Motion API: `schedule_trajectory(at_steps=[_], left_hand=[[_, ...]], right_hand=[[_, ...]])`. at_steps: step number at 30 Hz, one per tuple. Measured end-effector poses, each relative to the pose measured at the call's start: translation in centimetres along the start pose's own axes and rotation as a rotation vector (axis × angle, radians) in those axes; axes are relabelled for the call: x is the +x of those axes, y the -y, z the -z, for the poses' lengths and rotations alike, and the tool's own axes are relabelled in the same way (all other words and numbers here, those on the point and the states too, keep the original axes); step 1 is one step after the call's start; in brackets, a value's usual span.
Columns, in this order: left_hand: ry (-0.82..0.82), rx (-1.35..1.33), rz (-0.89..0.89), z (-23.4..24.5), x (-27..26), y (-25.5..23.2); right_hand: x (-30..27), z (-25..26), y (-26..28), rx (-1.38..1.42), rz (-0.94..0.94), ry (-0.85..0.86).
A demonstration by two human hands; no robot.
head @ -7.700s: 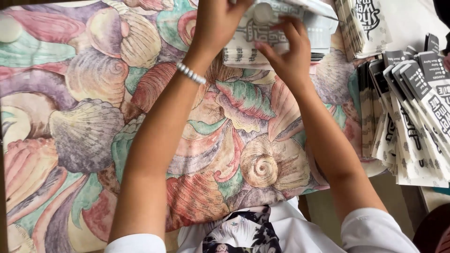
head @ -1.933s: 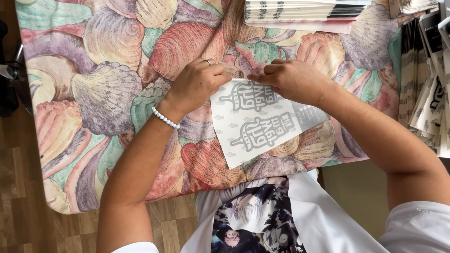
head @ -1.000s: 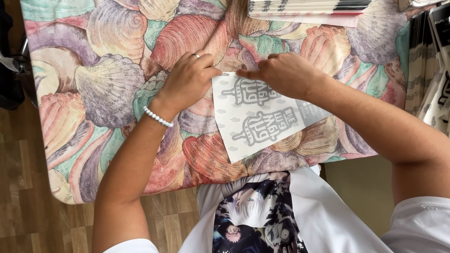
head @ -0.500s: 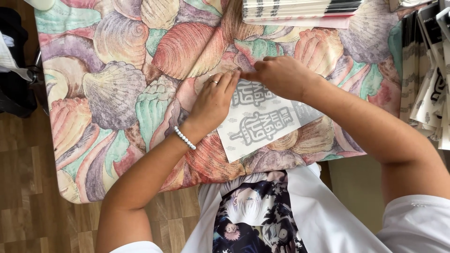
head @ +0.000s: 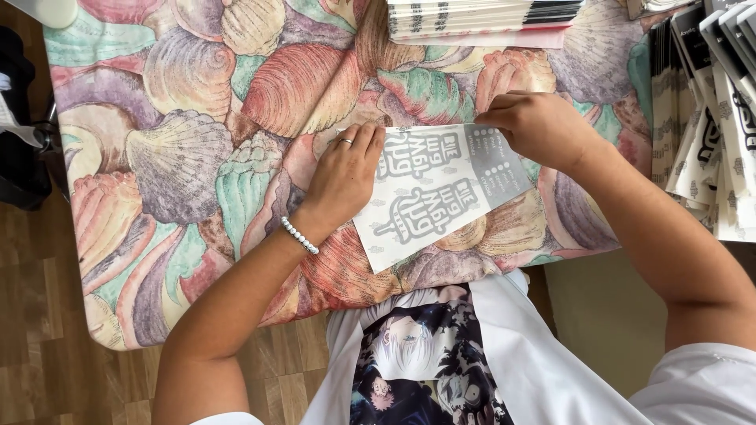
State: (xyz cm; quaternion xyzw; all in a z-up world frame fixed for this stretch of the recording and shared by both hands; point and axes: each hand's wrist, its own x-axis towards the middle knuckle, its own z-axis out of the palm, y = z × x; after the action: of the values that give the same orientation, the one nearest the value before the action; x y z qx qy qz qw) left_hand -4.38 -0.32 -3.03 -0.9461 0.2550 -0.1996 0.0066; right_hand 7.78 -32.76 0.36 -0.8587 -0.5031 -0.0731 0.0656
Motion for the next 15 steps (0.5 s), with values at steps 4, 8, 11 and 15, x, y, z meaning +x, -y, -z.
schedule_trajectory(at_steps=[4, 8, 11, 15], left_hand=[[0.007, 0.031, -0.004, 0.2, 0.1, 0.0], [0.010, 0.091, -0.024, -0.2, 0.2, 0.2], [0.032, 0.060, -0.020, 0.4, 1.0, 0.1], [0.068, 0.063, -0.015, 1.2, 1.8, 0.3]], right_hand=[[0.2, 0.0, 0.8, -0.093, 0.001, 0.017], [0.9, 0.9, 1.9, -0.265, 0.031, 0.102], [1.7, 1.9, 2.4, -0.299, 0.044, 0.167], [2.2, 2.4, 2.8, -0.347, 0.040, 0.227]])
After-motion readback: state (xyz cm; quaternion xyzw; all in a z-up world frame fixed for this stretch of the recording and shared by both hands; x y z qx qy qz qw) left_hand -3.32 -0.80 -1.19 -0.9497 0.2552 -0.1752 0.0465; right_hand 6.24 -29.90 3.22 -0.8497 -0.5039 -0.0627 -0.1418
